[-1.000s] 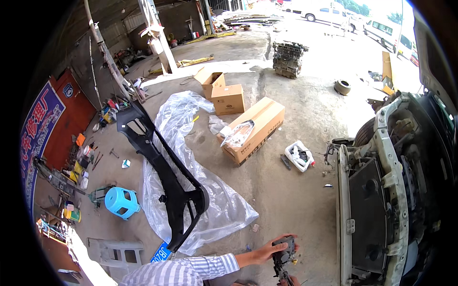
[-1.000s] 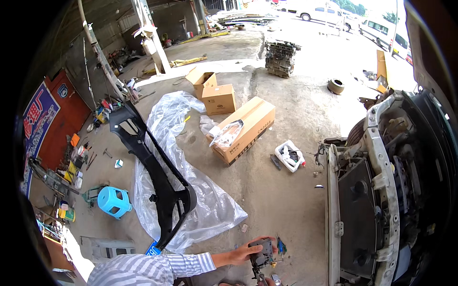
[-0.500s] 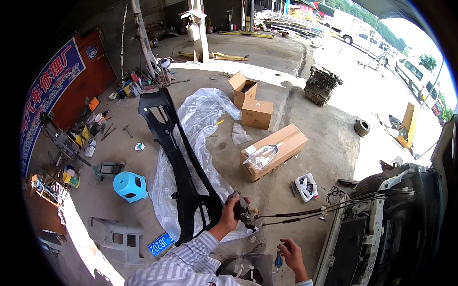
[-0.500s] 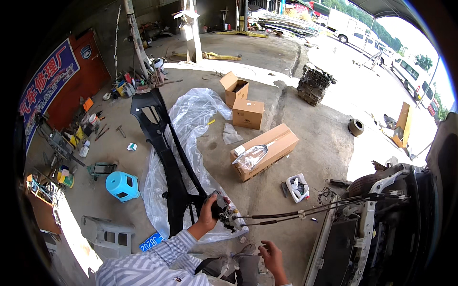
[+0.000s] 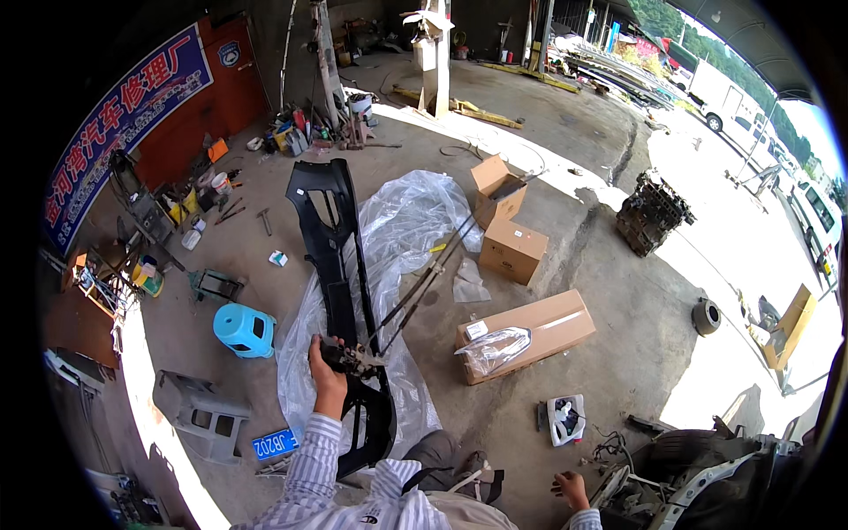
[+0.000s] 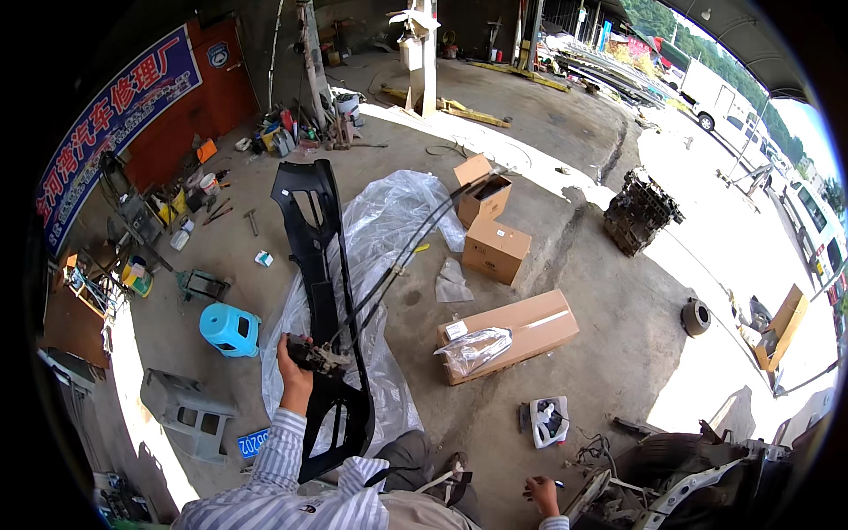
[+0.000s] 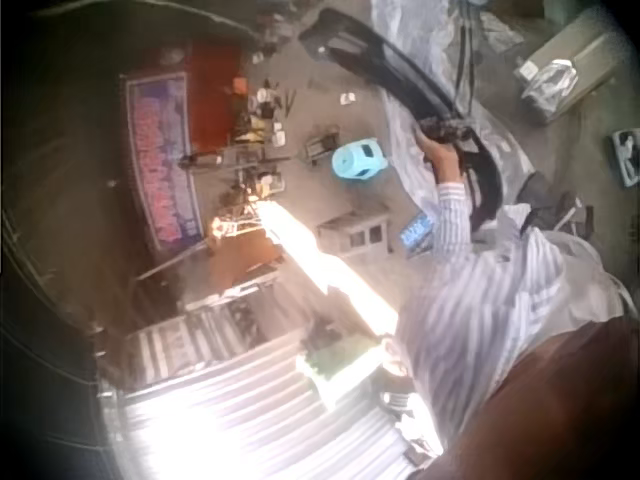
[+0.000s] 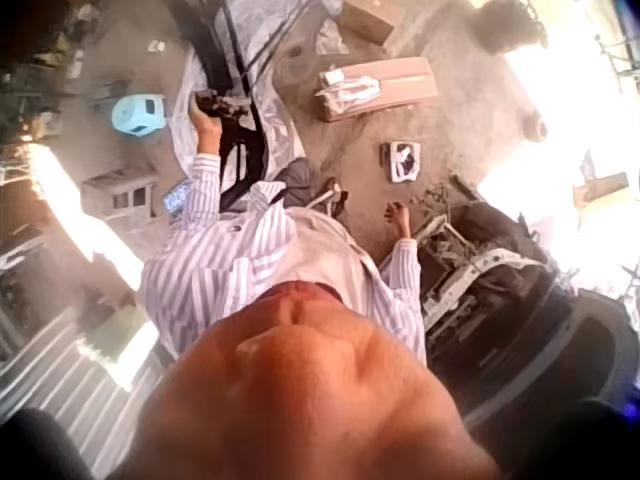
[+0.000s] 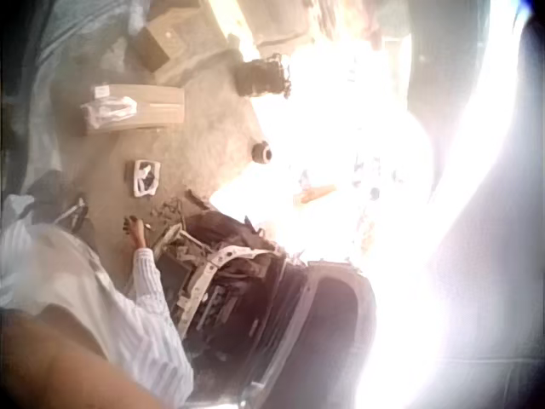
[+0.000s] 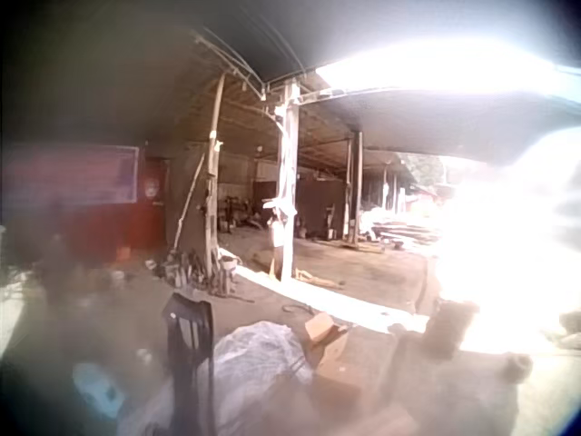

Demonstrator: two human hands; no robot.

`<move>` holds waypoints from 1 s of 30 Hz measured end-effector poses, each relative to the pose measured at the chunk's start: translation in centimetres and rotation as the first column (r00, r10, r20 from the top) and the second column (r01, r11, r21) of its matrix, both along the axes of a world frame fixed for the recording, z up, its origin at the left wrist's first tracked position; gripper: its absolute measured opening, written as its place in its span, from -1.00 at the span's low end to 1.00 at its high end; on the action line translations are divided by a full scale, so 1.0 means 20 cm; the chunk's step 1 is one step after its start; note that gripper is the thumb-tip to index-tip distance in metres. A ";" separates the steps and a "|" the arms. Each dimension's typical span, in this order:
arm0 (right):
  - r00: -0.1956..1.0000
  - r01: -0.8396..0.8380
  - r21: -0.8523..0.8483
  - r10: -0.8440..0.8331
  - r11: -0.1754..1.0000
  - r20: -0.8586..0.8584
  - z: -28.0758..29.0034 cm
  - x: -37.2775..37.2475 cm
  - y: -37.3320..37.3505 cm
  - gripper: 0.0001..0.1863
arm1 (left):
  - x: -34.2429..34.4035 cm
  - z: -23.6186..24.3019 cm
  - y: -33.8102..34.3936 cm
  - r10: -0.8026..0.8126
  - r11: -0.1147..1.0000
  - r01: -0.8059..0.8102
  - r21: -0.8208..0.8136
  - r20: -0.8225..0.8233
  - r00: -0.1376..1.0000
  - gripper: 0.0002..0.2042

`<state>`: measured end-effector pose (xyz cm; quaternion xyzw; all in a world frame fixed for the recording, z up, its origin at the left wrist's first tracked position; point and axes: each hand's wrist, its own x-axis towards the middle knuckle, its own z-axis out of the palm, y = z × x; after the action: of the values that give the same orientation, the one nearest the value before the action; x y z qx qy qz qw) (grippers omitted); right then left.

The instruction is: The person sits on the floor and uses a screwdriver to adjust internal components of a mechanical assembly. They then spray the part with a lubricant or cleaner from a can and manipulate the internal linkages by hand to test movement.

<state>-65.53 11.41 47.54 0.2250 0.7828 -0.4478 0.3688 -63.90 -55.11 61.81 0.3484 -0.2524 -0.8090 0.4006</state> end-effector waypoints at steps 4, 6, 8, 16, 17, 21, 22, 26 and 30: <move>0.899 -0.207 0.038 0.206 0.978 -0.386 0.13 -0.99 -0.43 -0.65 | -0.21 0.02 -0.32 0.176 0.984 -0.176 -0.011 -0.016 0.984 -0.63; 0.913 -0.194 -0.021 0.173 0.981 -0.370 0.33 -1.35 -0.91 -0.66 | -0.25 -0.06 -0.57 0.220 0.975 -0.222 -0.012 -0.107 0.970 -0.61; 0.904 -0.278 -0.102 0.224 0.955 -0.364 0.33 -1.64 -1.22 -0.67 | -0.45 -0.12 -0.75 0.261 0.965 -0.255 0.059 -0.151 0.953 -0.60; 0.959 -0.271 -0.074 0.276 0.960 0.070 -0.29 -2.45 -1.97 -0.67 | -1.52 -0.12 -1.55 0.253 0.966 -0.235 0.104 -0.216 0.943 -0.58; 0.933 -0.329 0.002 0.324 0.944 0.153 -0.34 -2.55 -2.01 -0.67 | -1.63 -0.10 -1.67 0.289 0.955 -0.270 0.122 -0.181 0.940 -0.58; 0.877 -0.457 0.049 0.441 0.888 0.191 -0.34 -2.93 -2.29 -0.66 | -2.05 0.00 -2.17 0.325 0.946 -0.322 0.039 -0.091 0.941 -0.57; 0.902 -0.404 -0.005 0.399 0.915 0.164 -0.29 -3.06 -2.42 -0.66 | -2.18 0.03 -2.30 0.348 0.937 -0.347 0.031 -0.072 0.935 -0.57; 0.932 -0.349 -0.079 0.354 0.934 0.074 -0.19 -3.67 -2.95 -0.69 | -2.70 0.02 -2.79 0.393 0.919 -0.391 0.043 -0.031 0.919 -0.58; 0.860 -0.511 0.006 0.511 0.860 0.011 -0.38 -4.50 -3.35 -0.63 | -3.26 -0.10 -3.25 0.469 0.882 -0.466 0.078 -0.040 0.882 -0.60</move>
<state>-155.55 -55.63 39.92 0.0133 0.8147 -0.3295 0.4770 -129.14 -120.12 59.84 0.3887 -0.1223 -0.7061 0.5791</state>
